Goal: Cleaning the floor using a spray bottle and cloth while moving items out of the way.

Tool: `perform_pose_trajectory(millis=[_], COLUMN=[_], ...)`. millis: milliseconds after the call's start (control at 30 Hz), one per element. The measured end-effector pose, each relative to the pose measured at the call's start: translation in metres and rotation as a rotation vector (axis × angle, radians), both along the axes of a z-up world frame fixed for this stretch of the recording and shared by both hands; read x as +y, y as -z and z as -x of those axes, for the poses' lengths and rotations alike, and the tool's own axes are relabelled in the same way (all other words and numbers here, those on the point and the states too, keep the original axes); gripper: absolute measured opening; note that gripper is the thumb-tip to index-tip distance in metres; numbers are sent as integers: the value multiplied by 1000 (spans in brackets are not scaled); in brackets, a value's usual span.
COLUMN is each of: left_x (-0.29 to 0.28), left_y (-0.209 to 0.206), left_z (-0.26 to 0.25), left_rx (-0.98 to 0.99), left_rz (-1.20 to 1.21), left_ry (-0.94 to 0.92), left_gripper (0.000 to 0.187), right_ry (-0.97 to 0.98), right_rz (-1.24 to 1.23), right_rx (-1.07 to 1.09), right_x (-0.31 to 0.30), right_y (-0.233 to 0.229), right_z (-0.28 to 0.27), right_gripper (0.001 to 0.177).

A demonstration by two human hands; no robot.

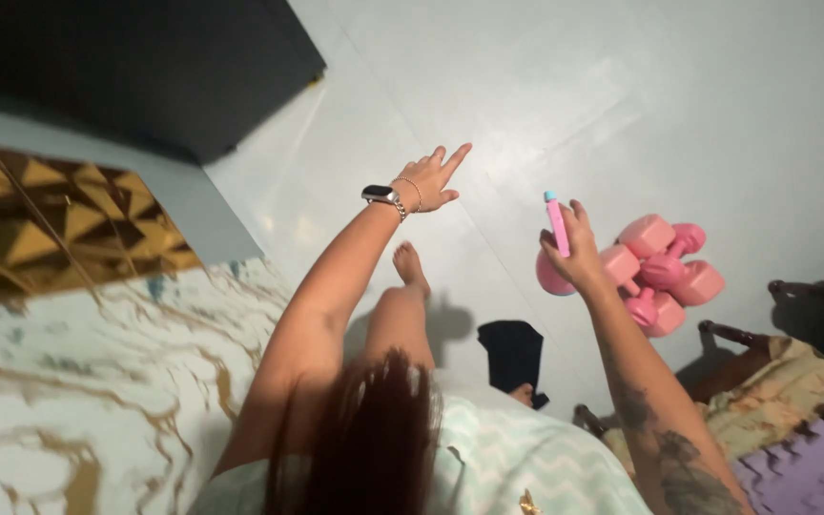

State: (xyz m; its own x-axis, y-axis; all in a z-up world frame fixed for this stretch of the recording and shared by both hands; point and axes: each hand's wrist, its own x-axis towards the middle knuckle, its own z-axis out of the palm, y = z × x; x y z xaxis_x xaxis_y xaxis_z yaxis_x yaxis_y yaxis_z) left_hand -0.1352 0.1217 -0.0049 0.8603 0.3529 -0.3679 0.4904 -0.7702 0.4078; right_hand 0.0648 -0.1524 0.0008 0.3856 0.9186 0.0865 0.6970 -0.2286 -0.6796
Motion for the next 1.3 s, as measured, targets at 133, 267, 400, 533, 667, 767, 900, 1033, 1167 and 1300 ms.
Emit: perform_pose_trajectory(millis=[133,267,400,533,667,767,900,1033,1167,1300], left_x=[-40,-41,8,56,82,91,96,107,106,116], left_y=[-3,-3,-27,-41,-69,-93,-92,-104,-108,-103], left_z=[11,10,3,-2,-6,-17,-36,-49,-56,-75], left_rx=[35,-15,3,29,38,85,-7,-84,-104,-66], left_rz=[16,-21,-28,-56,-81,-76,-114,-172,-122,-158], left_ry=[-10,10,-6,-16,32,73,99,107,76,203], left_gripper=[94,97,97,98,97,97,98,98,99,101], right_ry=[-3,-48,-80,-31,21,65,65,104,50,97], right_rz=[64,72,-14,-38,-63,-34,-79,-34,-29,-10], right_rx=[15,62,21,153,301,280,218,124,-54,-15], right_x=[-39,-37,36,94,125,126,106,101,102,141], right_y=[13,13,0,-40,-71,-72,-71,-77,-79,-100], right_z=[-9,-10,1,29,44,30,-4,-36,-48,-34], right_gripper=[56,57,59,59,59,56,56,54,54,49])
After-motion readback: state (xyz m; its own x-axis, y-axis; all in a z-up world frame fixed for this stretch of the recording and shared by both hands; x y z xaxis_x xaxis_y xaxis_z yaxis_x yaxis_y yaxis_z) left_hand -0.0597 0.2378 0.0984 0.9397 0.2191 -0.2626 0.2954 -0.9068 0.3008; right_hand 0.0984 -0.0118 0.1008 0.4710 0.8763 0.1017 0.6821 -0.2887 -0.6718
